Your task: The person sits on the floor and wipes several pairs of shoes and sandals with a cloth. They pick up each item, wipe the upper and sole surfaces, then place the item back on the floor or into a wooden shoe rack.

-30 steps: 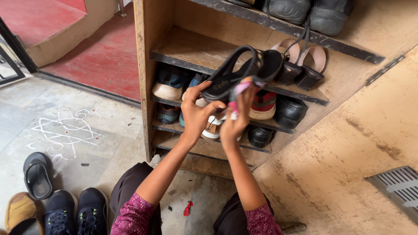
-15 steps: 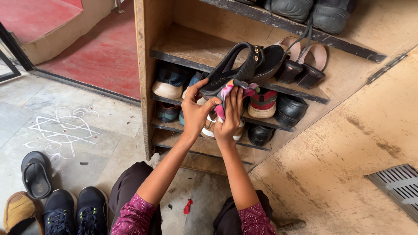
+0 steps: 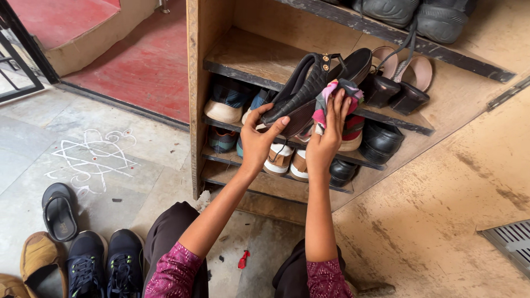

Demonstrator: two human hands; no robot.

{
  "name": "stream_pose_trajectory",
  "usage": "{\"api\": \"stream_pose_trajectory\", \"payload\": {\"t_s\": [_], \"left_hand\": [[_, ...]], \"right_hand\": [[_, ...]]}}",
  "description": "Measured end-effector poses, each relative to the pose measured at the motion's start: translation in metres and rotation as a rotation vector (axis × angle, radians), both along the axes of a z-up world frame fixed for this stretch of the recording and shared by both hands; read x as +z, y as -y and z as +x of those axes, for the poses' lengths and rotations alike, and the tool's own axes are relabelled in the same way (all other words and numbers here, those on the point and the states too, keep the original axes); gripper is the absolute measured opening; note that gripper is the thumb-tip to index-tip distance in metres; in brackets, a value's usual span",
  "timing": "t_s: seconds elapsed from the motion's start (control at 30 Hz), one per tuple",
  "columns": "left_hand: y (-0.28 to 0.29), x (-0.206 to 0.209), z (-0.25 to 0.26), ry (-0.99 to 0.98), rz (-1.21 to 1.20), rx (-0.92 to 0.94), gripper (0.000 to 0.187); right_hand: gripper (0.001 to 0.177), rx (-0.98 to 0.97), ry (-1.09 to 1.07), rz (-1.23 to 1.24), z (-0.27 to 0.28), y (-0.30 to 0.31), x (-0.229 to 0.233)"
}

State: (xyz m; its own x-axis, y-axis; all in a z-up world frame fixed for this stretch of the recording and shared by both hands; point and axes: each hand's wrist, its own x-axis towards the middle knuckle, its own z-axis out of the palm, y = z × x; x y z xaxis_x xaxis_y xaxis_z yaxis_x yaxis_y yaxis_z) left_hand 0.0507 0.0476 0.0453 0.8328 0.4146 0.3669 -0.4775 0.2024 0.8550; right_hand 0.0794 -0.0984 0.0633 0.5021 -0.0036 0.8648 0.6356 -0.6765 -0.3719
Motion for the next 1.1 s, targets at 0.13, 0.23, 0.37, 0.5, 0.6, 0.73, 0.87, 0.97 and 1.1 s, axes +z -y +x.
{"api": "stream_pose_trajectory", "payload": {"t_s": [0.13,0.23,0.37,0.5,0.6,0.73,0.87,0.97,1.1], "left_hand": [[0.003,-0.001,0.003,0.006,-0.054,-0.026,0.06],[0.004,0.001,0.007,0.019,-0.143,-0.083,0.061],[0.004,0.005,0.003,-0.021,-0.126,-0.072,0.058],[-0.001,0.011,0.001,-0.023,-0.077,-0.061,0.057],[-0.009,0.017,-0.003,-0.091,-0.016,-0.11,0.063],[-0.012,0.023,-0.014,0.087,0.21,0.039,0.062],[-0.026,0.03,-0.02,0.119,0.402,0.124,0.064],[-0.042,0.034,-0.024,0.203,0.51,0.157,0.067],[-0.049,0.035,-0.022,0.26,0.542,0.148,0.073]], "right_hand": [[0.051,-0.011,0.032,0.025,-0.003,-0.014,-0.004],[0.042,0.037,0.057,0.058,-0.016,-0.025,-0.022],[0.039,0.06,0.231,0.05,-0.022,-0.048,-0.046],[0.04,0.096,0.271,0.047,-0.029,-0.051,-0.053],[0.04,0.092,0.283,0.041,-0.022,-0.039,-0.047],[0.039,-0.024,0.211,0.031,-0.014,-0.023,-0.043],[0.041,-0.082,0.175,0.056,-0.01,-0.008,-0.032],[0.044,-0.115,0.116,0.043,-0.012,0.004,-0.018],[0.055,-0.18,0.004,-0.052,-0.014,0.018,0.0]]}}
